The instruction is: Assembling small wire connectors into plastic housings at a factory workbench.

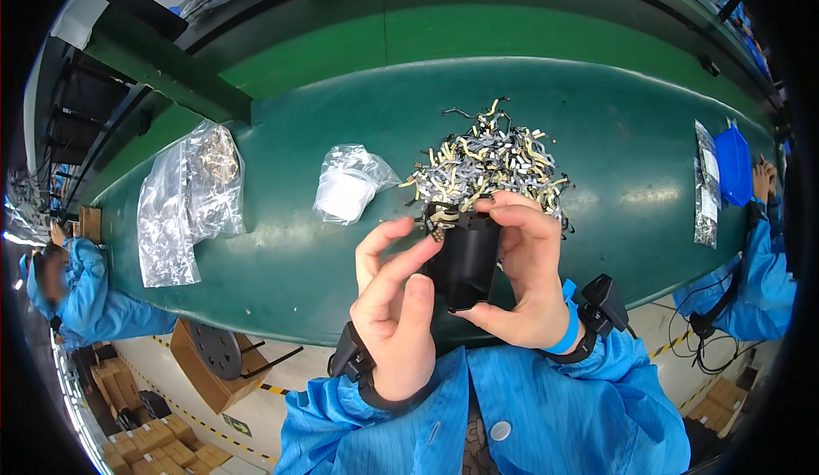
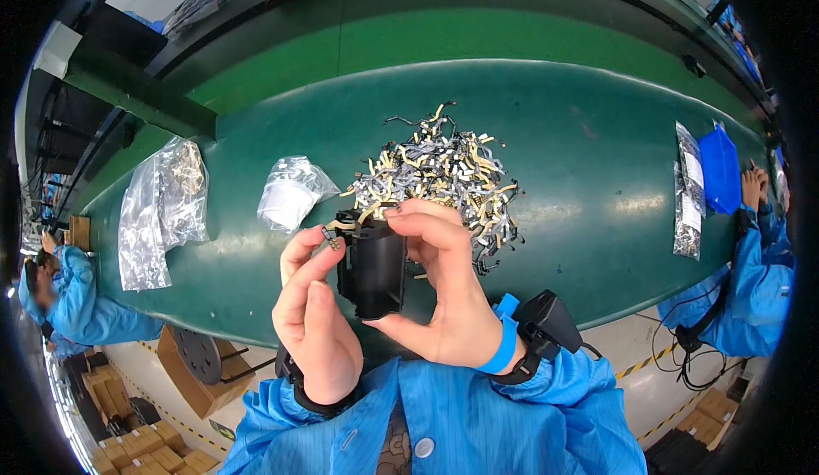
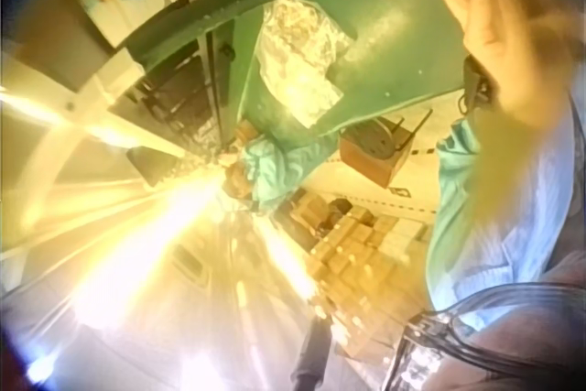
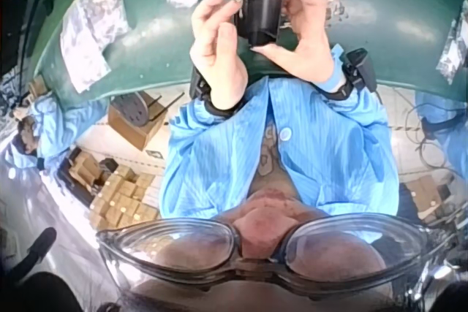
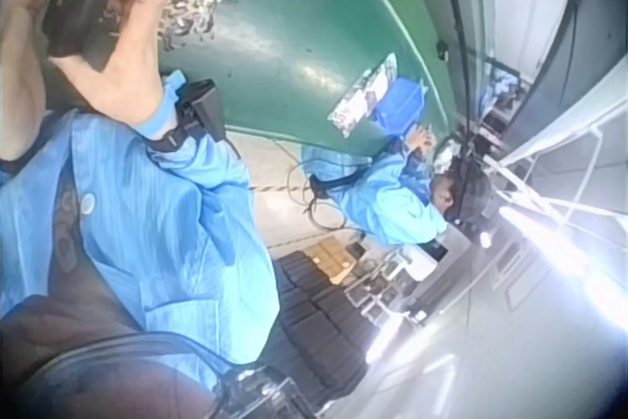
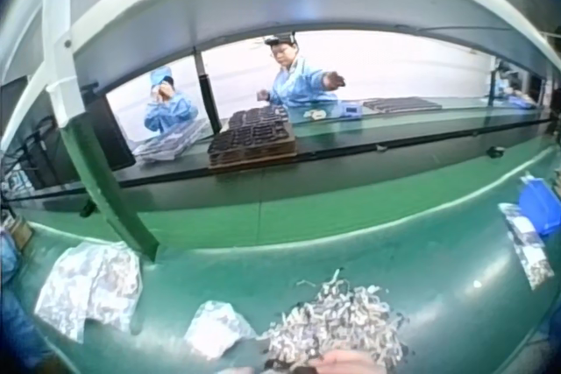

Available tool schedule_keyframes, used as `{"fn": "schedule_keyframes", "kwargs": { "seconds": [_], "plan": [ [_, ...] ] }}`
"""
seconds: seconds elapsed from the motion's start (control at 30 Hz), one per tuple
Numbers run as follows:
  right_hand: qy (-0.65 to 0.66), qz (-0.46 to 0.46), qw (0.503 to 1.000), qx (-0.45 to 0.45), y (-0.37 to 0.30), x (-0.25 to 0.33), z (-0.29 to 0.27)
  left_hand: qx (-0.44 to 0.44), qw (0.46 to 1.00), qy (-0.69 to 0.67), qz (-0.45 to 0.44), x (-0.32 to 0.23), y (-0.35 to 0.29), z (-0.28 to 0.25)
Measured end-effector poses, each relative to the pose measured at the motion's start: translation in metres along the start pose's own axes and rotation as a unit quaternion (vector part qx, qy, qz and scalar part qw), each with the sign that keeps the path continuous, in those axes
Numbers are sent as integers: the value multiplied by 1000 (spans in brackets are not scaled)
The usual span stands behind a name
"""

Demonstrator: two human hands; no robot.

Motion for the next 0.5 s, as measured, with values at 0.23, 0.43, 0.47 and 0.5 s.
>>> {"fn": "schedule_keyframes", "kwargs": {
  "seconds": [0.23,0.43,0.47,0.5],
  "plan": [
    [32,0,999,22,1,-2,1,22,999,-12,-31,7,-3,4],
    [63,13,997,46,4,-2,0,26,999,19,-26,2,-2,3],
    [70,12,996,52,4,-1,1,26,999,19,-26,3,-1,1],
    [71,12,996,52,5,0,1,32,998,45,-9,2,-1,0]
  ]
}}
Point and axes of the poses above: each hand's wrist, its own y-axis towards the middle knuckle, its own z-axis out of the palm, x = y × z, the point moved 8 cm from there along y, towards the middle knuckle, and after that the axes turned 13 degrees about -y, right-handed, at the moved point
